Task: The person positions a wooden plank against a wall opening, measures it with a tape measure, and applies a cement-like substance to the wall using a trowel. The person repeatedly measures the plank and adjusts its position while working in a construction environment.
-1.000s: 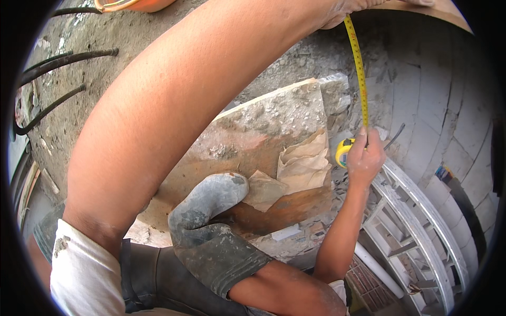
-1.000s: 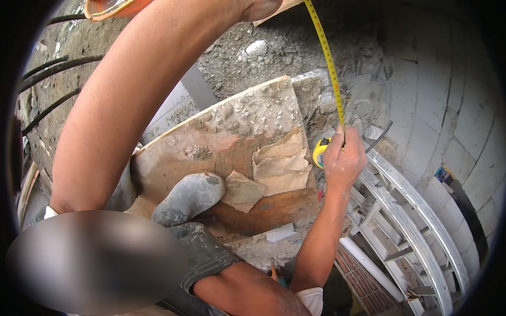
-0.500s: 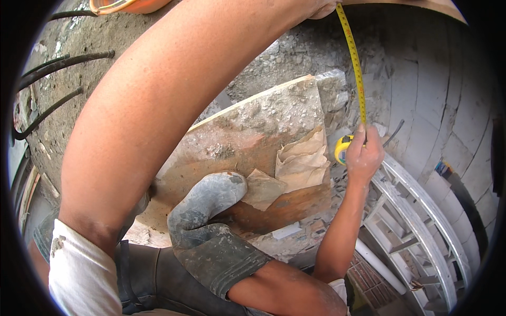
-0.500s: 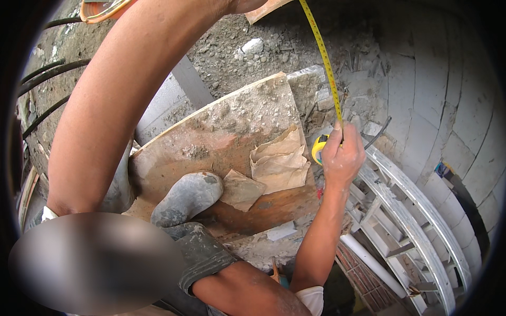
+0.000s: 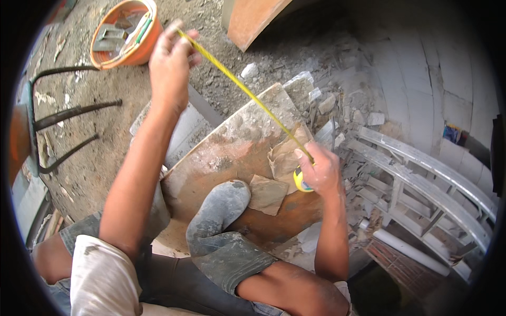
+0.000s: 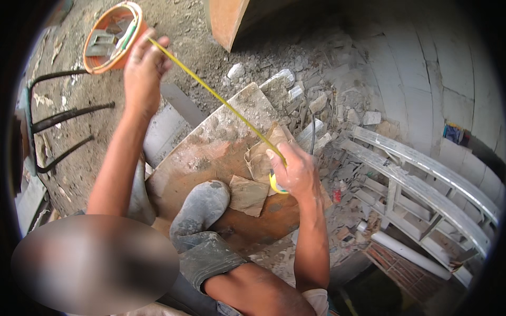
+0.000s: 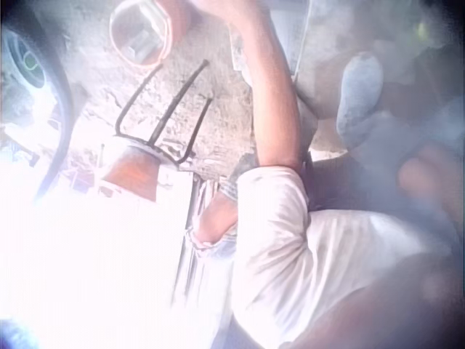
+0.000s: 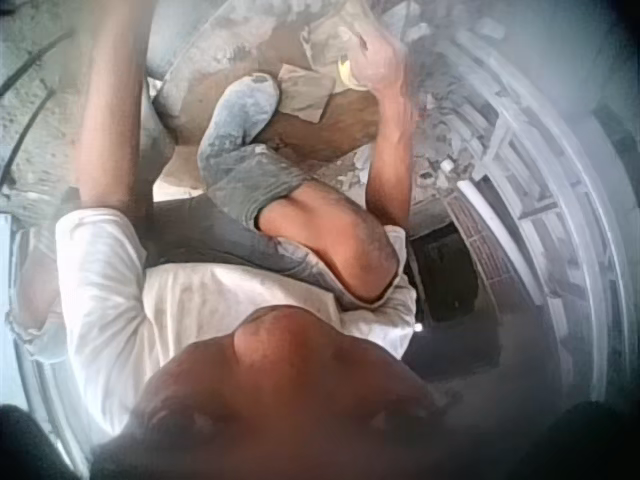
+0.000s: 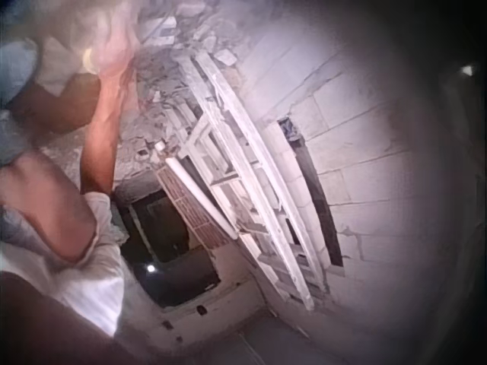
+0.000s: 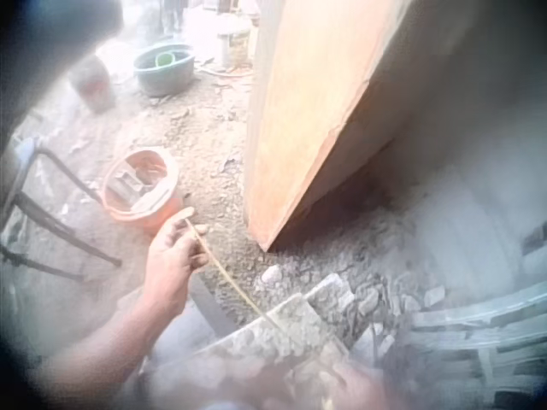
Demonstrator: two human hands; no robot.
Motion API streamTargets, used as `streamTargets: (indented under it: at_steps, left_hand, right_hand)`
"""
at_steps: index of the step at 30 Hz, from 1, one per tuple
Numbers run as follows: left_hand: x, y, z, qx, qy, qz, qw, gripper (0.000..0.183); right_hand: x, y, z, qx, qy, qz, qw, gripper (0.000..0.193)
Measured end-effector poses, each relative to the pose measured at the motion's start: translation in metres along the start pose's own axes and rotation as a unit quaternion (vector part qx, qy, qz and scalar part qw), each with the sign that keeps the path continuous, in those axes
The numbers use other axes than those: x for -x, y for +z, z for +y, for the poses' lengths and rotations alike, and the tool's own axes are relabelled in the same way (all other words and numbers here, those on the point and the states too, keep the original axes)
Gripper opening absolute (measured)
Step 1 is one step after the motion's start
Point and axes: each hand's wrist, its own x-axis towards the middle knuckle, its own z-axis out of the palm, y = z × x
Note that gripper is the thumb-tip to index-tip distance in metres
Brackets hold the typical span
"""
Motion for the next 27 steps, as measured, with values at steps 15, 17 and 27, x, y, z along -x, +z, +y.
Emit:
streamTargets:
  at_steps: [15,17,27]
  left_hand:
    - [0.045,-0.017,0.005,-0.456,0.158,-0.284,0.829,0.035]
    - [0.015,-0.045,0.013,-0.493,0.189,-0.269,0.805,0.034]
    - [-0.042,-0.090,-0.023,-0.503,0.127,-0.212,0.828,0.034]
  right_hand:
    - [0.019,0.124,-0.024,0.021,0.089,0.279,0.956,0.041]
    - [0.019,0.110,-0.023,0.076,0.076,0.313,0.944,0.035]
    - [-0.010,0.045,-0.038,0.016,-0.033,0.328,0.944,0.024]
